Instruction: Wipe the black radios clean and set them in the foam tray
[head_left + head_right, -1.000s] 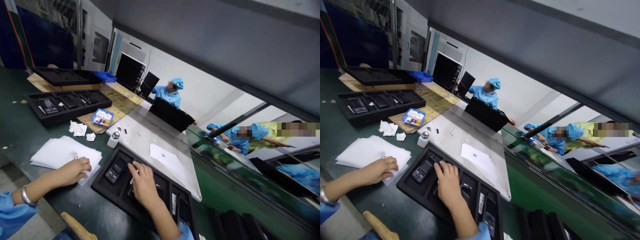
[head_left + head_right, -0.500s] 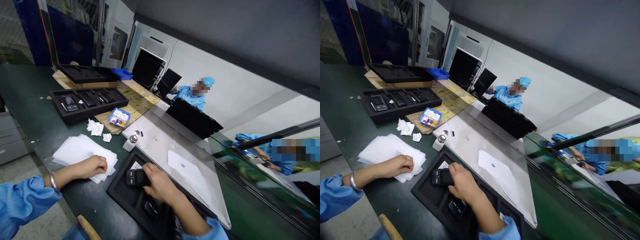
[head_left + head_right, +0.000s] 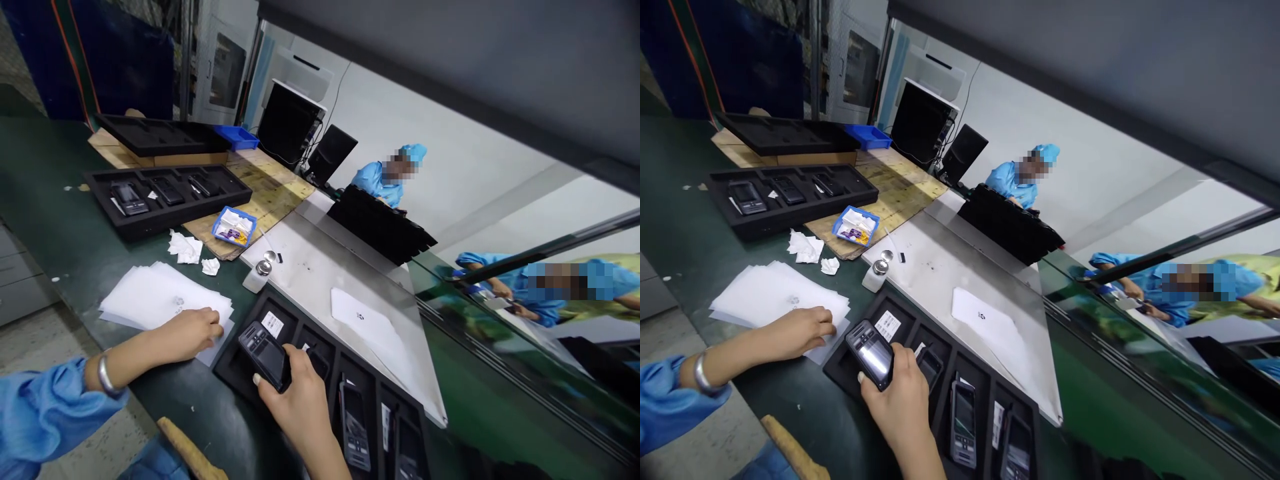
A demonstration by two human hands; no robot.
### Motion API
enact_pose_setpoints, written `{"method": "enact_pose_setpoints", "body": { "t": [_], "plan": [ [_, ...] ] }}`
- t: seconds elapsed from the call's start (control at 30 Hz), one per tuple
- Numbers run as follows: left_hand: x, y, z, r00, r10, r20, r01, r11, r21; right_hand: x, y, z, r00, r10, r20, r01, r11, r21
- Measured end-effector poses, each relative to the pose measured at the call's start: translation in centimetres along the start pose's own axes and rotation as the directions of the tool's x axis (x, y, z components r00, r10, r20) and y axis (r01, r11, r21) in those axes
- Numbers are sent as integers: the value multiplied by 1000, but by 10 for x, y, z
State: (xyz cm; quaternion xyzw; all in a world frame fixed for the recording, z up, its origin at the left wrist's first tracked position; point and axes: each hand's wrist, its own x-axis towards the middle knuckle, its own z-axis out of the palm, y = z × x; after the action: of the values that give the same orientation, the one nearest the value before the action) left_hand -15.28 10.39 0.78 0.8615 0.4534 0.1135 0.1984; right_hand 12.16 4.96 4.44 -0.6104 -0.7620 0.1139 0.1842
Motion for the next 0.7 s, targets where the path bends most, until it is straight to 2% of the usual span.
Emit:
{"method": "enact_pose_setpoints", "body": {
  "t": [0.1, 0.17, 0.37, 0.47, 0.6, 0.7],
  "plan": [
    [14, 1, 6, 999, 29, 33, -30, 999, 33, -4, -1, 3, 1000, 22, -2, -22, 998, -54],
    [18, -1, 8, 1000, 30, 8, -30, 999, 39, -5, -6, 3, 999, 52, 2, -51, 995, -81],
    [-1, -10, 6, 979, 35, -201, -40, 999, -21, 2, -27, 3, 987, 162, 22, -159, 981, -112],
    [-12, -9, 10, 943, 43, -330, -63, 997, -51, 10, -38, 7, 982, 176, 66, -167, 977, -130],
    [-19, -3, 19, 865, 61, -498, -91, 995, -36, 15, -52, 12, 974, 185, 130, -165, 975, -151],
    [-20, 3, 24, 816, 98, -570, -115, 993, 6, 17, -58, 11, 964, 160, 211, -144, 986, -89]
  ]
}}
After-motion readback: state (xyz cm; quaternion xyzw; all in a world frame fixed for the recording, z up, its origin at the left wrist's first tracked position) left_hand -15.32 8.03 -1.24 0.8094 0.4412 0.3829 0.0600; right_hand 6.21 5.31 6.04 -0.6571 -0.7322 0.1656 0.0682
